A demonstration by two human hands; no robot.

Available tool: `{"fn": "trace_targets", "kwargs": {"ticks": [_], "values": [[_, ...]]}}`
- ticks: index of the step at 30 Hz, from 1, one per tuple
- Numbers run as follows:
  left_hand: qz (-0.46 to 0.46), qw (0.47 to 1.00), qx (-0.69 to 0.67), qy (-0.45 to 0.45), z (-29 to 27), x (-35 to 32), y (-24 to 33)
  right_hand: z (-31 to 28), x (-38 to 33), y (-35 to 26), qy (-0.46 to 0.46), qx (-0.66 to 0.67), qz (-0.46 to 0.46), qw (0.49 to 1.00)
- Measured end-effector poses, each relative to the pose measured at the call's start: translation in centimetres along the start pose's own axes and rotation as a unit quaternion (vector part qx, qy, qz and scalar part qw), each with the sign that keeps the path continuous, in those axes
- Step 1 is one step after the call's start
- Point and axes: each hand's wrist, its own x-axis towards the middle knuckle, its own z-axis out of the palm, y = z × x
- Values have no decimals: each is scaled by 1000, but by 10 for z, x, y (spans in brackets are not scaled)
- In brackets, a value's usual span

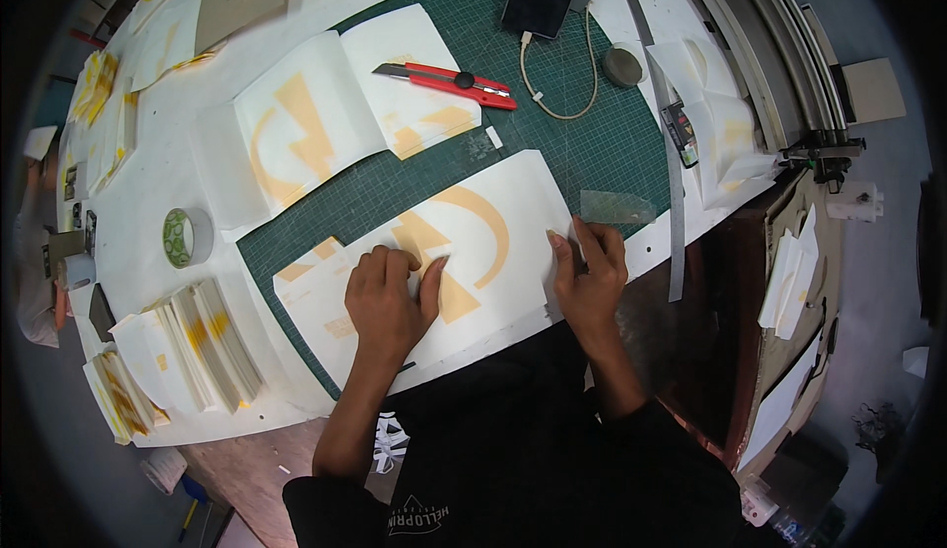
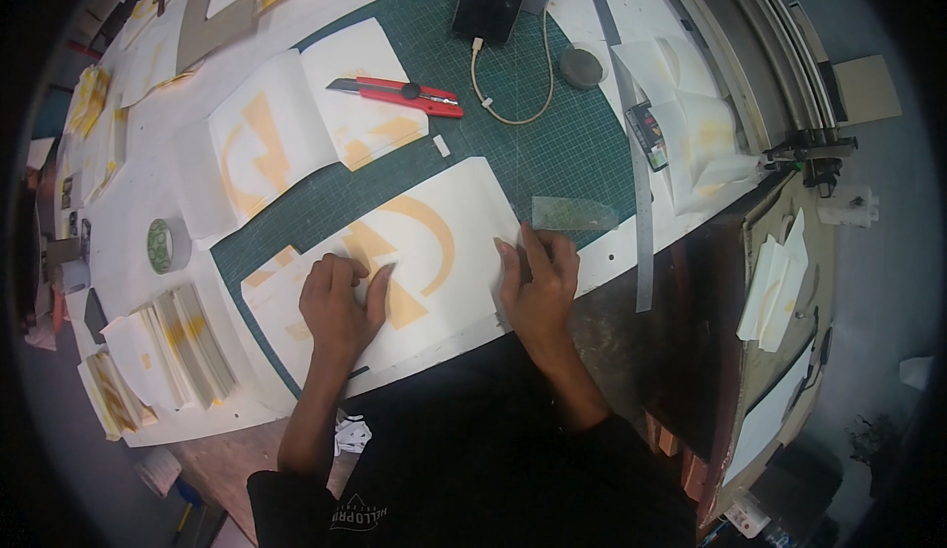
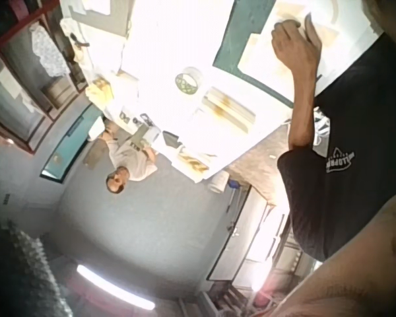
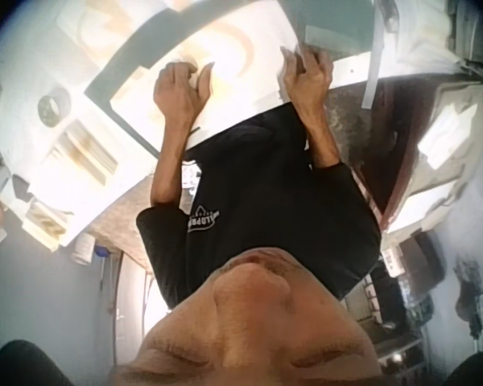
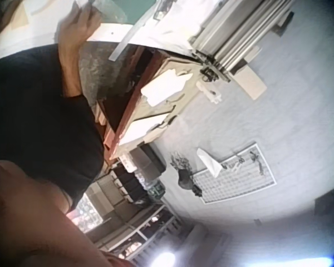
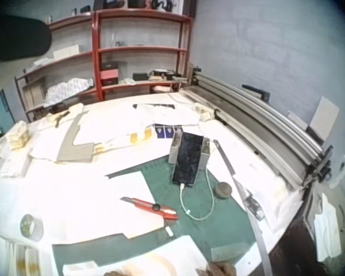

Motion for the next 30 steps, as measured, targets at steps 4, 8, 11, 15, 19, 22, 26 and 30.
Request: {"fn": "trace_targets", "kwargs": {"ticks": [4, 8, 11, 15, 19, 22, 26, 30], "values": [[1, 1000, -2, 1, 0, 0, 1, -8, 8, -4, -27, 6, 40, 999], [-3, 1000, 4, -2, 0, -1, 1, -23, 25, -15, -91, -5, 123, 988], [-6, 1000, 0, -3, -1, -1, 2, -26, 30, -18, -127, -31, 150, 980], [-5, 1000, 0, -2, 0, -2, 1, -28, 33, -11, -165, -2, 195, 967], [3, 1000, 8, 3, 0, -2, 1, -32, 29, -9, -141, 64, 194, 969], [1, 1000, 7, 1, -1, -2, 1, -40, 28, -17, -156, 137, 232, 950], [0, 1000, 1, 2, -1, -1, 2, -30, 9, -11, -88, 139, 148, 975], [3, 1000, 4, 4, 0, -1, 2, -22, 0, -11, -40, 80, 74, 993]]}}
